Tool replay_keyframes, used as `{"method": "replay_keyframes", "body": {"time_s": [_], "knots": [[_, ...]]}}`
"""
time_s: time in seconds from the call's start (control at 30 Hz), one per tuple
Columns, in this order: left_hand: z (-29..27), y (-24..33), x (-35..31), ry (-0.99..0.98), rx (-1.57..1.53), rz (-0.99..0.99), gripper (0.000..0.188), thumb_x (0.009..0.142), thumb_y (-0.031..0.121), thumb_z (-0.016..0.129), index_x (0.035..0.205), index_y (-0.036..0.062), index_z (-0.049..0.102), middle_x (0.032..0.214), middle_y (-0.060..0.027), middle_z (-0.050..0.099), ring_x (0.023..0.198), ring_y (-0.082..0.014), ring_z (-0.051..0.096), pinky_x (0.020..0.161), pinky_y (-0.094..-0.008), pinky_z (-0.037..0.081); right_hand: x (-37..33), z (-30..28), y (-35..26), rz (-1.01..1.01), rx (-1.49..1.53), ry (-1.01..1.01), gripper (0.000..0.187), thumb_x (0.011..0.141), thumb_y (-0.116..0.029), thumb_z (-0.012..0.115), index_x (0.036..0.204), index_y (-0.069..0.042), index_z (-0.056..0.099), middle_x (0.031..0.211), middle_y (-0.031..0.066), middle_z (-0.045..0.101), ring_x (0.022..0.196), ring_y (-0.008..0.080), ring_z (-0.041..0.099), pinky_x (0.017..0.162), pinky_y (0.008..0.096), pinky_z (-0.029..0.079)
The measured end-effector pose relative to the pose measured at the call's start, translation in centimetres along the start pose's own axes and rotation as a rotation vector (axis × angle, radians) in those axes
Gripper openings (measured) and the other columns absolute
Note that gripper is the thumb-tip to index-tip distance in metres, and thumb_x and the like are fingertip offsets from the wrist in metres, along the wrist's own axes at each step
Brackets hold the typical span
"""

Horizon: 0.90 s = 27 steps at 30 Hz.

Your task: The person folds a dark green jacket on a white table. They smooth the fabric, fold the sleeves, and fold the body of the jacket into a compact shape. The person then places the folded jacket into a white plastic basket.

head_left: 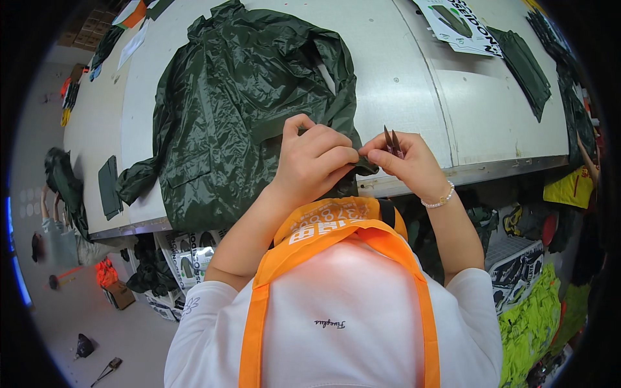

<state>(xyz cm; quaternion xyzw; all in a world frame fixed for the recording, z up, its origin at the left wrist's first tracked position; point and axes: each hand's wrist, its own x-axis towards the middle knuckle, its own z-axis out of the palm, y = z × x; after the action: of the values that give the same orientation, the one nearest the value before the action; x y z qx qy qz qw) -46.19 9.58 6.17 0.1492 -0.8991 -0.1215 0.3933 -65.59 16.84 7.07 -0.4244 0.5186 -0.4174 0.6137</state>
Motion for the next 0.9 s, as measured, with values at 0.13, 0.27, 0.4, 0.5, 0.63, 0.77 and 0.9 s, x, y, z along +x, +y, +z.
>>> {"method": "replay_keyframes", "body": {"time_s": [0.13,0.27,0.4,0.5,0.63,0.77,0.9], "knots": [[0.1,-0.1,-0.1,-0.018,0.011,-0.007,0.026,0.057,0.007,0.074,0.077,0.0147,0.059,0.076,0.0043,0.060,0.070,-0.0138,0.057,0.073,-0.0345,0.031,0.1,0.0,0.3,-0.078,-0.212,-0.009,0.012,0.081,-0.008,0.068,0.091,0.000,0.066,0.076,0.0002,0.061,0.064,0.0039,0.047,0.058,0.0204,0.041],[0.3,-0.1,-0.3,-0.031,0.018,-0.035,0.026,0.057,0.007,0.074,0.076,0.0145,0.058,0.077,0.0042,0.060,0.070,-0.0143,0.057,0.074,-0.0346,0.032,0.2,0.5,0.6,-0.247,-0.392,0.013,0.009,0.083,-0.007,0.064,0.088,-0.001,0.060,0.072,0.0015,0.057,0.062,0.0045,0.045,0.056,0.0197,0.039],[0.4,-0.3,-0.6,-0.005,0.012,-0.061,0.027,0.056,0.005,0.075,0.075,0.0139,0.058,0.076,0.0039,0.060,0.071,-0.0146,0.057,0.075,-0.0345,0.032,0.8,0.4,2.2,-0.183,-0.242,0.027,0.011,0.088,-0.010,0.058,0.092,-0.001,0.055,0.071,-0.0010,0.051,0.062,0.0050,0.043,0.057,0.0193,0.038],[0.3,-0.6,-1.0,0.009,-0.004,-0.095,0.028,0.056,0.004,0.075,0.075,0.0134,0.058,0.076,0.0034,0.061,0.071,-0.0148,0.057,0.075,-0.0339,0.033,1.2,-0.6,3.1,-0.075,0.108,0.167,0.016,0.092,-0.015,0.054,0.095,0.000,0.053,0.074,-0.0028,0.049,0.065,0.0050,0.042,0.060,0.0201,0.039],[-0.1,-0.7,-1.1,0.039,-0.012,-0.125,0.029,0.055,0.001,0.075,0.075,0.0129,0.058,0.076,0.0024,0.062,0.071,-0.0149,0.058,0.074,-0.0328,0.033,0.7,-0.4,2.1,-0.182,-0.085,0.311,0.017,0.094,-0.018,0.052,0.097,-0.001,0.052,0.080,-0.0025,0.049,0.069,0.0035,0.041,0.063,0.0189,0.038],[0.0,-1.0,-1.5,0.093,-0.012,-0.151,0.028,0.055,0.000,0.075,0.075,0.0123,0.058,0.076,0.0015,0.062,0.069,-0.0148,0.058,0.074,-0.0322,0.033,-0.7,-1.1,1.9,-0.154,-0.097,0.104,0.018,0.093,-0.018,0.054,0.098,0.000,0.053,0.081,-0.0015,0.051,0.067,0.0040,0.042,0.062,0.0191,0.039],[-0.1,-1.0,-1.2,0.099,-0.012,-0.132,0.028,0.055,0.001,0.076,0.075,0.0121,0.059,0.075,0.0015,0.062,0.069,-0.0146,0.058,0.074,-0.0321,0.033,-1.6,-0.3,0.5,-0.107,-0.278,0.040,0.017,0.092,-0.017,0.055,0.094,0.000,0.054,0.079,0.0008,0.054,0.065,0.0057,0.045,0.061,0.0205,0.041]]}}
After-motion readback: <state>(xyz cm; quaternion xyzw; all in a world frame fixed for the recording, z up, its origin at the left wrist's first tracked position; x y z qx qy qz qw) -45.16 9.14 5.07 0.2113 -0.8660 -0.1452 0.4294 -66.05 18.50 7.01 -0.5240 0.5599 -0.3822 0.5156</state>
